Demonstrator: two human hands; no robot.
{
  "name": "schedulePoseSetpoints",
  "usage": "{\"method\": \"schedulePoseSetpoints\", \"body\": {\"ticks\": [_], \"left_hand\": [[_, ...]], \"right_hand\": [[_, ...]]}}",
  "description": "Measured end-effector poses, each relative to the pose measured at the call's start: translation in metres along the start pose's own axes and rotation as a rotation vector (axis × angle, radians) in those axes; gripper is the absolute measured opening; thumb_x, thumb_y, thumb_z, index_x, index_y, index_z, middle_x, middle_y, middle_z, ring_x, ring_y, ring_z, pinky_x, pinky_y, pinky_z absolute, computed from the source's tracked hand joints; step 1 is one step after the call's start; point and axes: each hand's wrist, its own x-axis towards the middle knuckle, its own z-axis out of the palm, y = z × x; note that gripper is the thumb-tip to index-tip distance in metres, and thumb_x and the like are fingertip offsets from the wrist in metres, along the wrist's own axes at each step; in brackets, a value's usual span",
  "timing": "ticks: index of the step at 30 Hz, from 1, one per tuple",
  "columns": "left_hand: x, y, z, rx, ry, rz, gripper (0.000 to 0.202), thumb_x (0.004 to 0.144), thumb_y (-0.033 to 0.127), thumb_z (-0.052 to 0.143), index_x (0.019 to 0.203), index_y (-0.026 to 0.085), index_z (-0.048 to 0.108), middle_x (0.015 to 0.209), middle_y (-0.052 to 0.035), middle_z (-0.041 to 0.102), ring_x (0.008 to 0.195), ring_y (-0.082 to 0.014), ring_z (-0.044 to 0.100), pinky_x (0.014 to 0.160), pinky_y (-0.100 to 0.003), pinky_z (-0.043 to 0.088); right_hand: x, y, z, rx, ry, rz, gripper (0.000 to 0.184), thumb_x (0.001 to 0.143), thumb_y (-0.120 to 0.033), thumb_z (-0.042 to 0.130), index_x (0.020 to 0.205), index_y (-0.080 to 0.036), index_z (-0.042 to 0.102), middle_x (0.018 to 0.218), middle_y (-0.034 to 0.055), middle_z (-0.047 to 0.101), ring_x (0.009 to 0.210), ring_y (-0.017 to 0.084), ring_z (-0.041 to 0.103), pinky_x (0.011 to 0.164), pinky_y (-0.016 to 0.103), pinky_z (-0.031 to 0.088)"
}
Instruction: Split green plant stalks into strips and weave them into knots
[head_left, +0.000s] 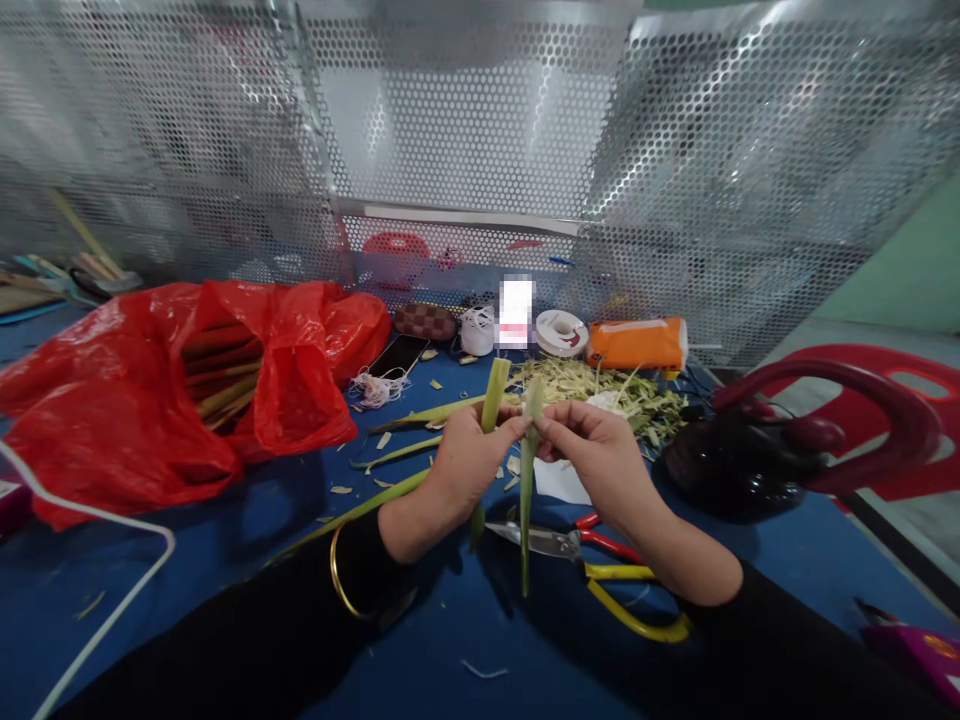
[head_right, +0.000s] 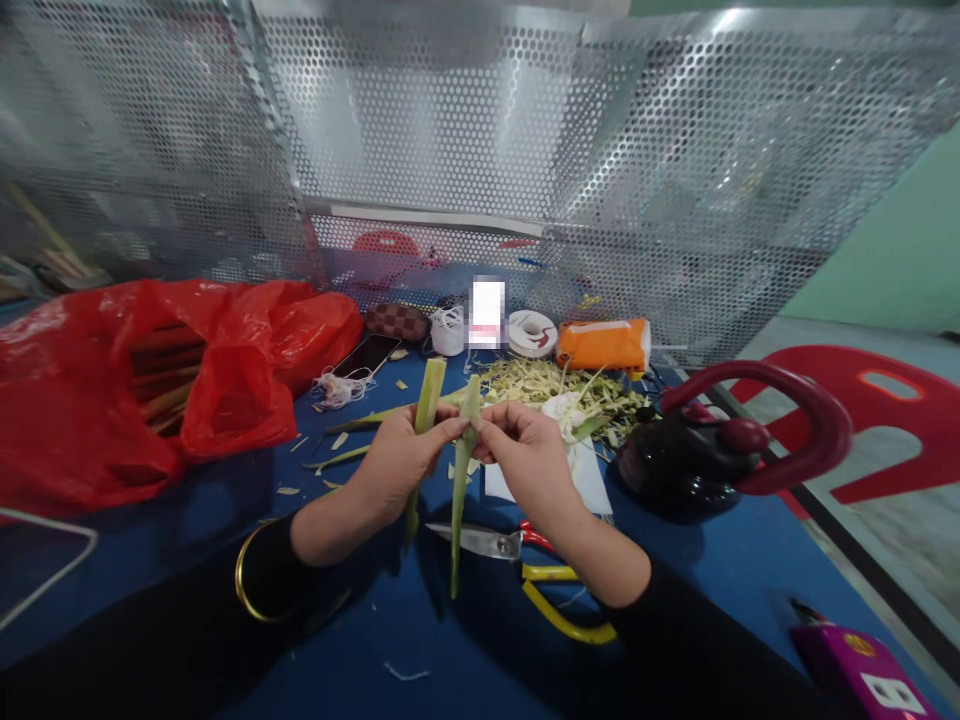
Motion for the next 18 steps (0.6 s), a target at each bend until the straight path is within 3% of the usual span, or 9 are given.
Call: {"method": "schedulePoseSetpoints", "body": {"ticks": [5,13,15,18], "left_hand": [[0.0011,-0.0029,-0.0013,-0.028,-0.044,-0.027,0.007,0.073,0.022,0.068,0.069,0.017,0.064,0.047,0.0057,0.050,0.047,-0.0086,0.045,0.049,-0.021,0.035],[-0.0002,-0.0034,-0.0011,-0.187,-0.177,-0.209,0.022,0.073,0.030,0.072,0.073,0.017,0.054,0.045,0.0102,0.037,0.036,-0.0024,0.022,0.038,-0.019,0.014],[-0.0002,-0.0030,-0.0009,-0.194,-0.187,-0.211,0.024,0.073,0.032,0.072,0.072,0.017,0.053,0.045,0.0109,0.034,0.036,-0.0022,0.021,0.039,-0.019,0.015],[0.0003,-0.0023,-0.0012,-0.161,-0.154,-0.161,0.023,0.074,0.033,0.070,0.070,0.017,0.053,0.050,0.0077,0.043,0.041,-0.0042,0.032,0.042,-0.019,0.024]], "right_hand": [[0.0007,-0.0010,-0.0001,-0.010,-0.040,0.004,0.021,0.073,-0.035,0.069,0.067,-0.017,0.060,0.057,-0.0028,0.057,0.054,0.011,0.053,0.056,0.027,0.044],[0.0016,0.0043,-0.0017,0.167,-0.150,0.075,0.021,0.074,-0.034,0.069,0.065,-0.018,0.057,0.058,-0.0042,0.051,0.053,0.010,0.046,0.056,0.026,0.039],[0.0019,0.0047,-0.0024,0.187,-0.172,0.084,0.021,0.074,-0.034,0.069,0.066,-0.019,0.057,0.059,-0.0042,0.051,0.055,0.011,0.046,0.057,0.026,0.039],[0.0025,0.0050,-0.0033,0.211,-0.214,0.075,0.021,0.076,-0.034,0.068,0.066,-0.019,0.057,0.060,-0.0041,0.051,0.056,0.011,0.046,0.058,0.026,0.038]]}}
